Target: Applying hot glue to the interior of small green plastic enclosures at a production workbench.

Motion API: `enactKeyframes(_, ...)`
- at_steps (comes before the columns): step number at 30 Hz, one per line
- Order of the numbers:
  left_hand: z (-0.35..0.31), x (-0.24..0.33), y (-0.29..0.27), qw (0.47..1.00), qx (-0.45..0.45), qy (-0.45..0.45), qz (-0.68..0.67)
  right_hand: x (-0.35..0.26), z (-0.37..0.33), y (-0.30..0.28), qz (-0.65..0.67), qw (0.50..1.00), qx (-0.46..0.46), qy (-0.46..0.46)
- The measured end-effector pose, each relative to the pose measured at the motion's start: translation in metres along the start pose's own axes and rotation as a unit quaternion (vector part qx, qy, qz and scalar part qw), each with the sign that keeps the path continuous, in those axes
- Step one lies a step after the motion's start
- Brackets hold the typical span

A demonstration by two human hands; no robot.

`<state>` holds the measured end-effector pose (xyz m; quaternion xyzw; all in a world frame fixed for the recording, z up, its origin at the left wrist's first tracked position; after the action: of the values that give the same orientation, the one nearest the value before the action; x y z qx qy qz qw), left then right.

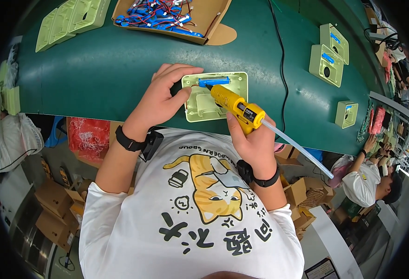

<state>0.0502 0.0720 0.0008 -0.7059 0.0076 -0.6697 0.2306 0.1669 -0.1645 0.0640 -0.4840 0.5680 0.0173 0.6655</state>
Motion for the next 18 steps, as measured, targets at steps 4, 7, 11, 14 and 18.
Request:
enactKeyframes(4, 0.0, 0.0, 0.0, 1.0, 0.0, 0.0, -0.003, -0.001, -0.002, 0.003, -0.007, 1.0, -0.018, -0.008)
enactKeyframes(7, 0.0, -0.001, 0.001, 1.0, 0.001, 0.002, -0.001, -0.001, -0.001, 0.004, -0.012, 1.0, -0.019, 0.01)
enactKeyframes(11, 0.0, 0.0, 0.001, 1.0, 0.001, 0.002, 0.004, -0.003, 0.002, -0.006, -0.029, 0.999, -0.021, 0.035)
enactKeyframes(14, -0.001, 0.0, 0.001, 1.0, 0.002, 0.002, 0.007, -0.002, 0.004, -0.015, -0.03, 0.997, -0.049, 0.057)
enactKeyframes(18, -0.001, 0.0, 0.001, 1.0, 0.002, 0.004, 0.011, -0.003, 0.001, -0.021, -0.043, 0.997, -0.008, 0.066)
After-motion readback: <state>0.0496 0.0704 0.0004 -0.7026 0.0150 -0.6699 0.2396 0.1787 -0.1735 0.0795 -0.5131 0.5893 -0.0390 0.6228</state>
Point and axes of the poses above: each hand's wrist, its own z-axis towards the middle knuckle, its own y-axis out of the palm, x = y × z, the point moved 4 cm from there along z, towards the middle knuckle, and after that the axes turned 7 degrees about -z, right-handed, at the moved point
